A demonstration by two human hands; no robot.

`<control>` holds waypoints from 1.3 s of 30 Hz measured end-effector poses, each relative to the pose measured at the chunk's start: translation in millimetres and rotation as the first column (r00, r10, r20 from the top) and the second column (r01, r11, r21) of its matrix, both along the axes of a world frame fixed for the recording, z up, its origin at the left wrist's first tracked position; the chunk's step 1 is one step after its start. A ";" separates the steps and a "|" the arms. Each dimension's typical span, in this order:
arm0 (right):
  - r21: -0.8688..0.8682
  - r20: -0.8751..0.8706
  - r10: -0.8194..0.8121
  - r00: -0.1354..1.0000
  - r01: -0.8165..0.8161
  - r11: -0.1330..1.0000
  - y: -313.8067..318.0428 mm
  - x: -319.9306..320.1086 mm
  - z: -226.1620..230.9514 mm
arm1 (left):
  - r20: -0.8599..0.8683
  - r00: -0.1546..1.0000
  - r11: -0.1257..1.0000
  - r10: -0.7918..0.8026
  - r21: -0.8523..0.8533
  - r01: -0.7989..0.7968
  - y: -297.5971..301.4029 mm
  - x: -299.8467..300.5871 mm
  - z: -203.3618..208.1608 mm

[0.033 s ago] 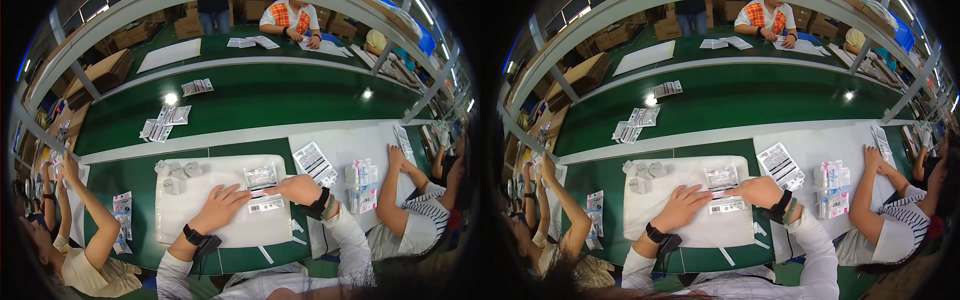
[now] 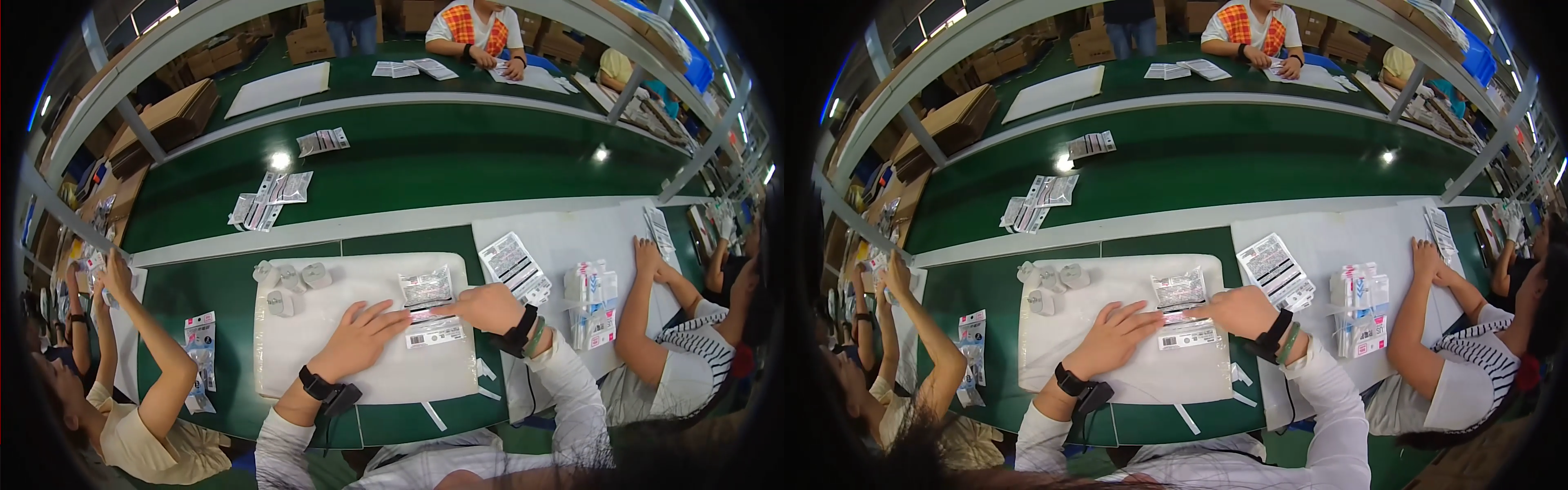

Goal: The person picks up a charger and a plastic bag, places the charger inside, and seals the bag by pressing the adhesive strip. The person then sets the finished package aside and repeats the process.

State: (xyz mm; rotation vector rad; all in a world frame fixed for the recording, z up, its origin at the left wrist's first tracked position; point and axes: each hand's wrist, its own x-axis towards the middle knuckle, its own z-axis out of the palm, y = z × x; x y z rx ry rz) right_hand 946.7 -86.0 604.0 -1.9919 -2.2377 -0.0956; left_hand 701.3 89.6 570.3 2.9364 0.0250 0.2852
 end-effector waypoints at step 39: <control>-0.121 -0.373 -0.299 0.878 0.273 0.954 -10.1 16.1 -7.6 | 0.194 0.936 0.947 0.294 -0.194 -0.258 -26.7 27.3 -1.2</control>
